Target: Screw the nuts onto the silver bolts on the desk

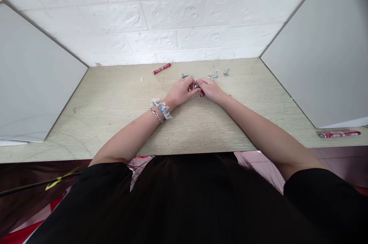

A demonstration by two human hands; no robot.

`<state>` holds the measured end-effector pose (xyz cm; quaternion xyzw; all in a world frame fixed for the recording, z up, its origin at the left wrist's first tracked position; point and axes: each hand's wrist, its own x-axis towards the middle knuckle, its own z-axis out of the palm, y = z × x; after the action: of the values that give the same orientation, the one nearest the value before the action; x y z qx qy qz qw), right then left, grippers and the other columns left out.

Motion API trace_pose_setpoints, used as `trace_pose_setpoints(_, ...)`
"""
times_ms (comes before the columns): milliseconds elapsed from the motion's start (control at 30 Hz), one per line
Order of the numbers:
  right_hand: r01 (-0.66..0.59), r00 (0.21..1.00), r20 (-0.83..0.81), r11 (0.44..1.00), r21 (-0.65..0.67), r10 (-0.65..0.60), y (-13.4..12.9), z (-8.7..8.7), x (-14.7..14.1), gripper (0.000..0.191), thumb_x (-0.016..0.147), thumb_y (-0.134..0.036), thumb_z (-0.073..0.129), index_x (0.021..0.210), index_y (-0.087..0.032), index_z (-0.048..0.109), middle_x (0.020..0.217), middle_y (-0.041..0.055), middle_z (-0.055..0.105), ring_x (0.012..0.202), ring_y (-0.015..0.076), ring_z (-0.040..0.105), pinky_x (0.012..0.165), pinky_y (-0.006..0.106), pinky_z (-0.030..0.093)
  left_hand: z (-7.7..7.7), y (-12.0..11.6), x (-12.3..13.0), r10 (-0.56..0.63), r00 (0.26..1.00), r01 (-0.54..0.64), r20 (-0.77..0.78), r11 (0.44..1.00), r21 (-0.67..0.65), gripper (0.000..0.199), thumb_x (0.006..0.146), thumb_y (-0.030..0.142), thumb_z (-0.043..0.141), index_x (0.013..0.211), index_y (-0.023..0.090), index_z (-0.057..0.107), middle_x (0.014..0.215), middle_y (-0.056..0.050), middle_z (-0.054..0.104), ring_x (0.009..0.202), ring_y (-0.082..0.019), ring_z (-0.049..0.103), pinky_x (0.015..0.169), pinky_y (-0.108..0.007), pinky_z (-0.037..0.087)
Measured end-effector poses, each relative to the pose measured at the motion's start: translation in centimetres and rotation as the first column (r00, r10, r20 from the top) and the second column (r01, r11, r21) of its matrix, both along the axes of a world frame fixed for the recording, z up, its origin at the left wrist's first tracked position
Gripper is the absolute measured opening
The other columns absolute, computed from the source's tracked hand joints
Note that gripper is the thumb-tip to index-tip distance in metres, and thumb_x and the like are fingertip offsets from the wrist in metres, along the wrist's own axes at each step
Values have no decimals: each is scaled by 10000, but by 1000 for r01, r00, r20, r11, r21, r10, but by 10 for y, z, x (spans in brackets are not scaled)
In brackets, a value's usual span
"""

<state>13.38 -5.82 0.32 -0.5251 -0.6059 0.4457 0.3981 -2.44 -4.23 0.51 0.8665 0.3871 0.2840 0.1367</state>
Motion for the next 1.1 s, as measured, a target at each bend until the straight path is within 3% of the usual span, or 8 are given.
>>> trace_pose_setpoints(433,1,1000,25,1000,8,-1,4,-7,2,291,926,-255,454,645,-192,497,465,-60,446,436,77,428,485,233,345,-2,2,0,-30,999,31,-18,998,57,217,855,378,619,803,188,526,720,2,582,693,-149,513,752,-315,431)
trace_pose_setpoints(667,5,981,-194,999,-37,-12,3,-1,-1,173,858,-94,432,743,-189,519,571,-64,515,436,63,420,469,213,347,-3,3,-1,-42,999,42,0,997,58,194,868,368,608,854,191,529,750,3,589,723,-153,525,797,-325,439)
trace_pose_setpoints(833,28,958,-283,997,-76,-49,2,5,2,215,733,19,437,754,-183,508,606,-67,534,464,65,472,512,213,390,-4,3,-1,-73,997,72,19,996,55,161,880,334,607,914,189,547,799,-3,613,780,-154,560,822,-323,441)
trace_pose_setpoints(967,49,964,-261,998,-41,-58,5,-1,2,124,837,-107,470,756,-188,517,658,-50,551,496,69,485,531,223,419,-3,2,-1,-85,996,83,36,995,53,149,901,320,580,969,190,558,865,-18,630,797,-149,574,791,-304,454)
trace_pose_setpoints(1100,64,975,-215,998,5,-62,6,-7,1,337,931,-421,476,680,-197,483,617,-31,531,497,81,488,532,235,432,-3,0,-2,-127,991,123,41,989,80,139,913,296,558,1006,194,567,946,-36,634,851,-151,592,787,-289,454)
